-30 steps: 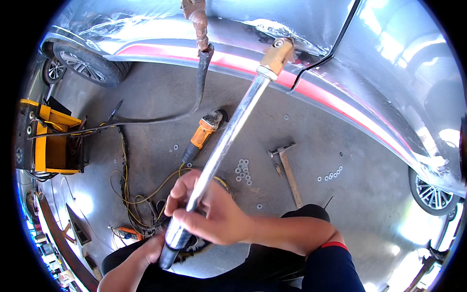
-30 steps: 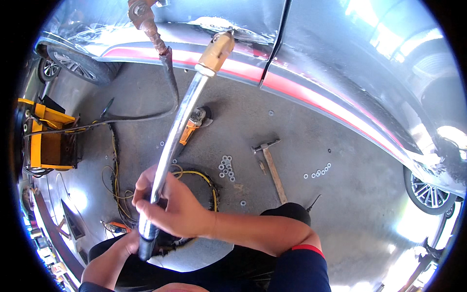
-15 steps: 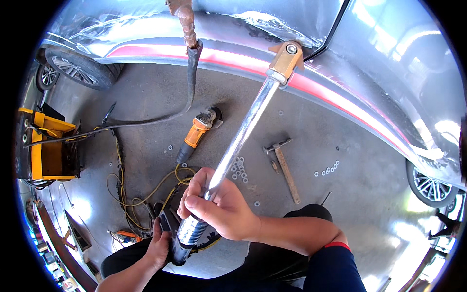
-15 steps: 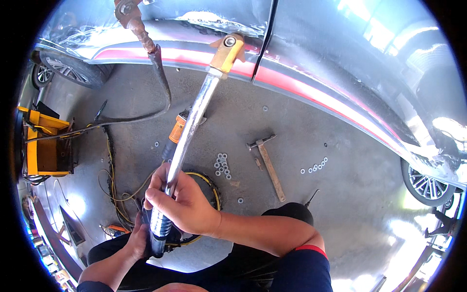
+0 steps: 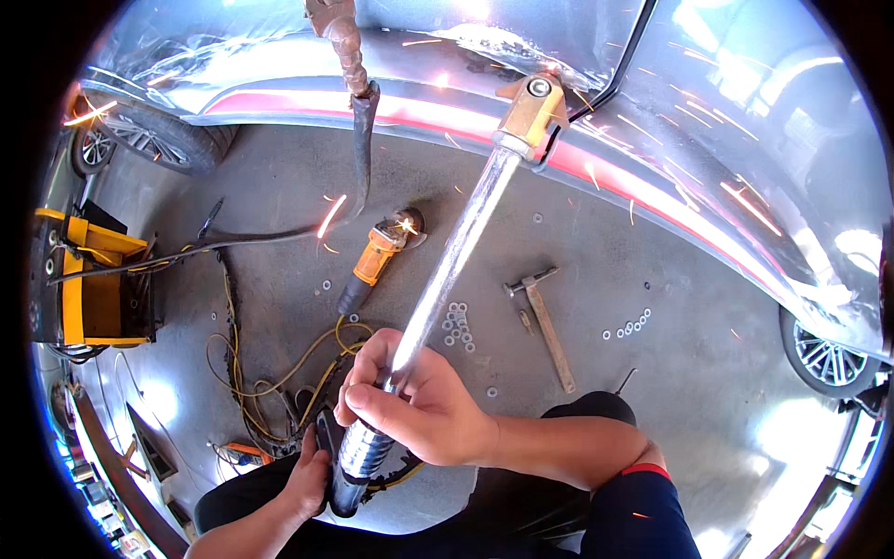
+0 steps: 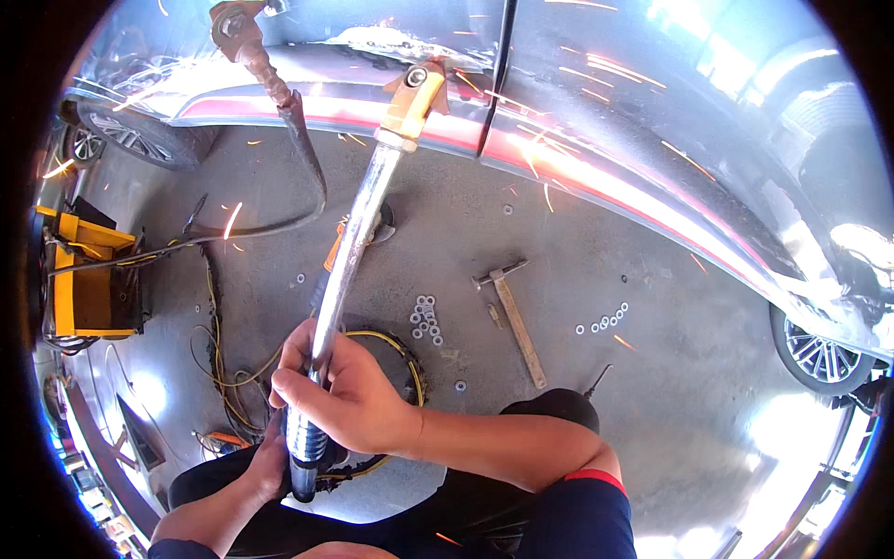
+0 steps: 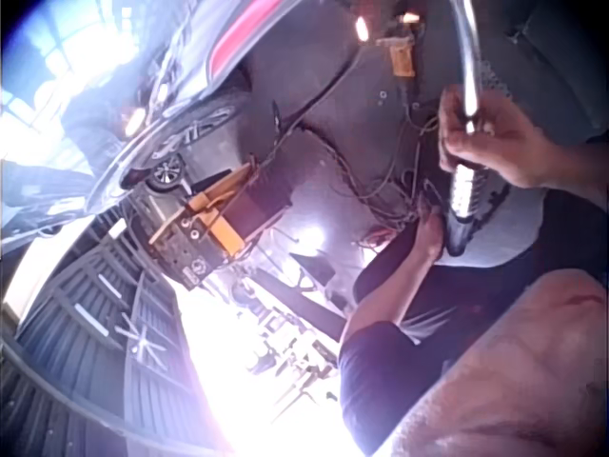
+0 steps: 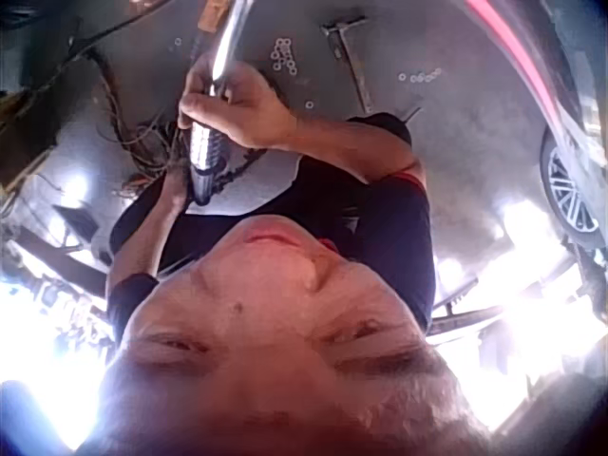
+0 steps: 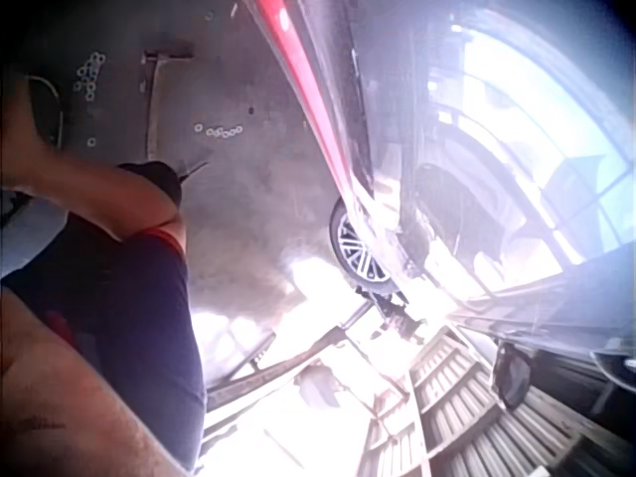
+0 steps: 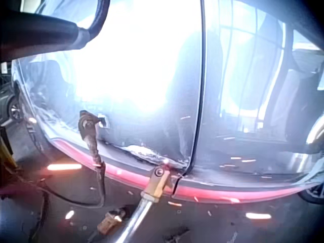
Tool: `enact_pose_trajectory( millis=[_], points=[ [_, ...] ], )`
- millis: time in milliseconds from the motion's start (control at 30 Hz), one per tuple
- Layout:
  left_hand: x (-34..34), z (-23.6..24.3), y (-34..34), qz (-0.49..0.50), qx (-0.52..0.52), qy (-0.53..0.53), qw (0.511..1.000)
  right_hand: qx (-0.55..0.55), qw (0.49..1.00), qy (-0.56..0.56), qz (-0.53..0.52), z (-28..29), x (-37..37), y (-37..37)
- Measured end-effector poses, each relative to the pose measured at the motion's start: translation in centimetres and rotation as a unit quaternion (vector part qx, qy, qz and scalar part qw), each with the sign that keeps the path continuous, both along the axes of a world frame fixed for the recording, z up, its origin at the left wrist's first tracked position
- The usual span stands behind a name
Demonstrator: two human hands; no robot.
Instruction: The person uses a spot-welding slide hammer to pull a dent on a car door and then uses an angle grinder on the metal surface.
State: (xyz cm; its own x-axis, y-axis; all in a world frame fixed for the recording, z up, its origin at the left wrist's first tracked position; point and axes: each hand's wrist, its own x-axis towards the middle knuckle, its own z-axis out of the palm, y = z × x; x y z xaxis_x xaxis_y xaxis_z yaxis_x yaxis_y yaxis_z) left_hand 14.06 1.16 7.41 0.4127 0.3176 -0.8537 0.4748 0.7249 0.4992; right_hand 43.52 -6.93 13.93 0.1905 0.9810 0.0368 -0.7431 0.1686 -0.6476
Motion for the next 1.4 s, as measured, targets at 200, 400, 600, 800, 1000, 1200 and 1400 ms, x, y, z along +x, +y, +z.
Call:
enact_pose_trajectory(
  millis=[200, 400, 600, 800, 1000, 1200, 1400],
  points=[
    [1.7, 0.8, -0.1, 0.021, -0.069, -0.047, 0.996, 0.022, 0.999, 0.005, -0.029, -1.4, -1.4, 0.8],
    [-0.6, -0.3, 0.1, -0.024, 0.034, 0.019, 0.999, 0.062, 0.997, 0.042, -0.019, 0.2, 3.7, 2.9],
    [0.1, 0.4, 0.0, 0.016, 0.042, -0.008, 0.999, 0.022, 0.997, 0.066, 0.025, -1.9, -1.8, 1.2],
    [-0.4, -0.6, 0.0, 0.099, 0.091, 0.018, 0.991, -0.009, 0.992, -0.106, -0.066, -0.9, -0.1, 1.7],
    [1.5, 1.2, 2.0, 0.012, 0.074, 0.056, 0.996, 0.025, 0.999, 0.003, -0.025, -0.2, 1.2, 1.2],
    [-1.8, -0.5, 0.4, -0.217, -0.172, 0.107, 0.955, 0.025, 0.997, 0.068, -0.021, 0.4, -0.3, -0.1],
    [0.0, -0.3, 1.2, -0.149, -0.013, -0.01, 0.989, 0.007, 0.997, 0.049, -0.062, 0.1, 1.2, 0.1]
  ],
)
